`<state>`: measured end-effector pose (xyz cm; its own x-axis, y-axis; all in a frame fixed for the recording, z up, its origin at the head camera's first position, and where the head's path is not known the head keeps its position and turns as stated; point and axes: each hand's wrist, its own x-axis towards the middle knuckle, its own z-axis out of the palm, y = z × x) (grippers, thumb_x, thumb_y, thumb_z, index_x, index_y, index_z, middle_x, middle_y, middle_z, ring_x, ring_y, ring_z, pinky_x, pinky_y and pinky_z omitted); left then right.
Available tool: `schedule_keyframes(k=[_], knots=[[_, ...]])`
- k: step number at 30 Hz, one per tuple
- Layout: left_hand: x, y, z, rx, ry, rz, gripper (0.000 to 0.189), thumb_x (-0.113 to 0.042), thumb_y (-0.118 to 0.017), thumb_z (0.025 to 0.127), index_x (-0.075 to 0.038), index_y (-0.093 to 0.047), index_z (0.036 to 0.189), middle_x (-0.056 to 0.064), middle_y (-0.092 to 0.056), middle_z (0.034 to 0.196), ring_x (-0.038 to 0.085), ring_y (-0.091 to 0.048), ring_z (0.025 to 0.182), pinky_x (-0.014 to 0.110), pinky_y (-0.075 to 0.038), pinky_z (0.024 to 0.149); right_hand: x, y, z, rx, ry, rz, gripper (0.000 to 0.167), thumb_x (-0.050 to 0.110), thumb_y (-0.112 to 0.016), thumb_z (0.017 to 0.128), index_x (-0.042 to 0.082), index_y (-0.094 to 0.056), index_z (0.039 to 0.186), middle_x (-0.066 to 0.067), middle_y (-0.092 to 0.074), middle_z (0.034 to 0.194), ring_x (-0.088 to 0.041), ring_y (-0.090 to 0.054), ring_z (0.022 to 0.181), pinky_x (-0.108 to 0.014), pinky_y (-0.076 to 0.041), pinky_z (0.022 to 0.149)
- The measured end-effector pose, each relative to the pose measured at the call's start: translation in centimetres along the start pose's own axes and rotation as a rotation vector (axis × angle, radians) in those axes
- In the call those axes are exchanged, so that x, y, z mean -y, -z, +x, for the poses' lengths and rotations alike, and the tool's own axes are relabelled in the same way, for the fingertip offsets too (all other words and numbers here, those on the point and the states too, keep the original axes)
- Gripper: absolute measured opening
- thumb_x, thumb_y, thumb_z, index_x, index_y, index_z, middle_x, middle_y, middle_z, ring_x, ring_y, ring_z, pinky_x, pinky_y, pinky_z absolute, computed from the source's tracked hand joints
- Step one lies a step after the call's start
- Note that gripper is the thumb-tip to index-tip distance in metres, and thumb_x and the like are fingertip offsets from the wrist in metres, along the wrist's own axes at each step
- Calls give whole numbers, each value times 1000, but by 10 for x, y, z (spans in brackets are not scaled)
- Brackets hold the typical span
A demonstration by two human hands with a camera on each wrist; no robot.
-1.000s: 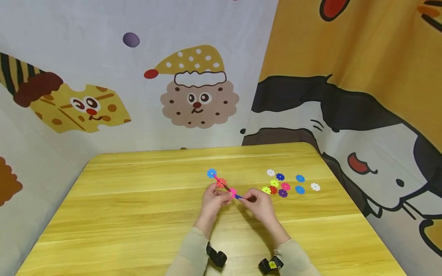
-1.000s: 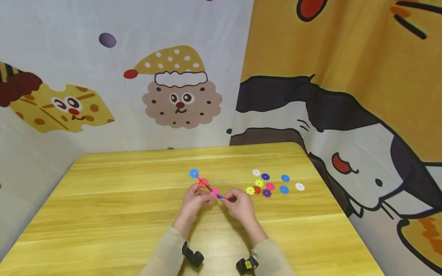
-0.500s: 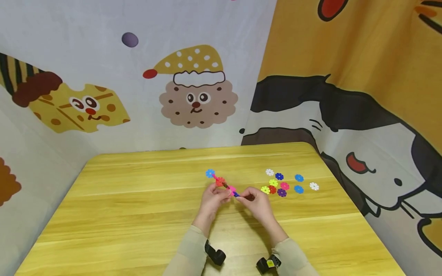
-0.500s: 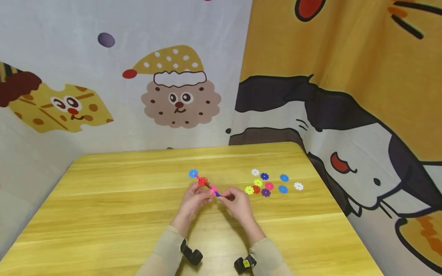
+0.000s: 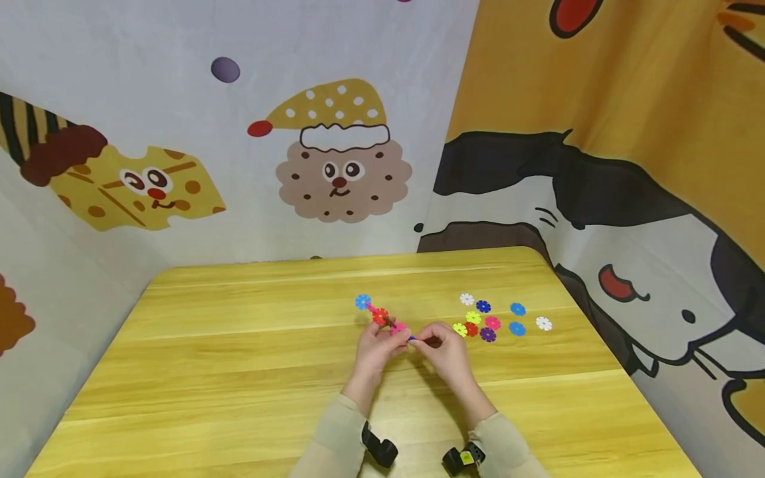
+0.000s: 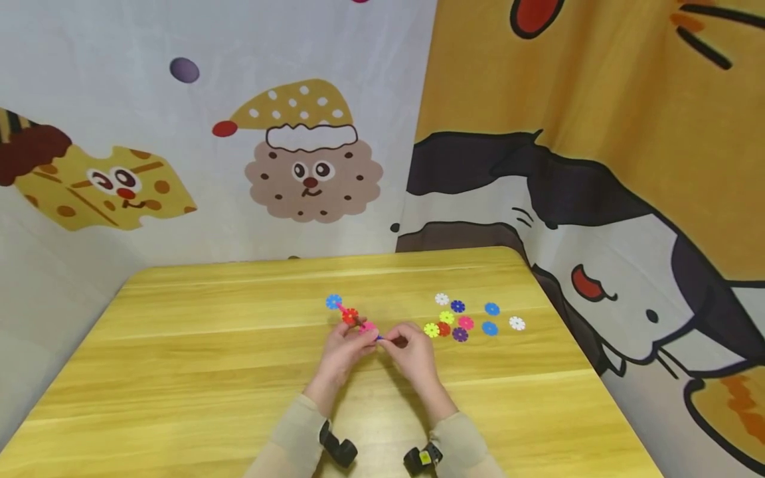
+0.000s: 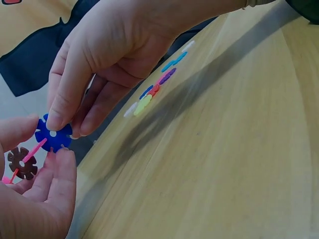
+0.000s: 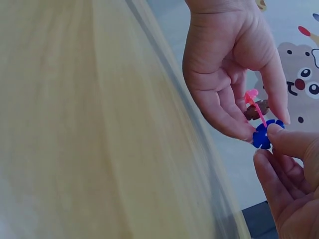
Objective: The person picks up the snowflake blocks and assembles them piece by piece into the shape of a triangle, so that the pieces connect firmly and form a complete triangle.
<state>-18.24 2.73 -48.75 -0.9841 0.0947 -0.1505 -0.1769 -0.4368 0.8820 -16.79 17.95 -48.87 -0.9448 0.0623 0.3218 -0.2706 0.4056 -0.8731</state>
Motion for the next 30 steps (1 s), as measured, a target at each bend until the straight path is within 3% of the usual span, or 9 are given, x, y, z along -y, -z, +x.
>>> schedule_keyframes(k=[10,14,22,30], knots=[[-1,9,1,31,24,-35,54,11,-68,86,11,-40,132,14,-65,98,18,-68,82,41,-57,86,-10,12,2,70,-36,46,9,2,-81,81,4,-74,87,-7,-69,89,-14,-64,79,-24,-56,73],[-3,13,3,34,39,-62,55,12,-67,86,10,-39,133,13,-63,98,19,-68,85,38,-57,84,-22,34,7,43,-90,7,14,5,-79,84,1,-74,96,-11,-71,95,-13,-64,83,-22,-54,76],[-6,20,5,52,57,-67,56,12,-67,86,9,-41,135,13,-64,98,25,-68,91,39,-56,87,-45,89,13,-29,-211,-171,23,11,-76,89,-1,-71,108,-15,-69,105,-12,-62,88,-18,-50,77],[-8,23,5,61,59,-62,58,12,-67,87,10,-38,137,15,-64,100,29,-68,95,38,-57,86,-56,122,9,-73,-309,-255,34,19,-75,91,-1,-68,117,-17,-69,109,-8,-58,87,-15,-47,72]])
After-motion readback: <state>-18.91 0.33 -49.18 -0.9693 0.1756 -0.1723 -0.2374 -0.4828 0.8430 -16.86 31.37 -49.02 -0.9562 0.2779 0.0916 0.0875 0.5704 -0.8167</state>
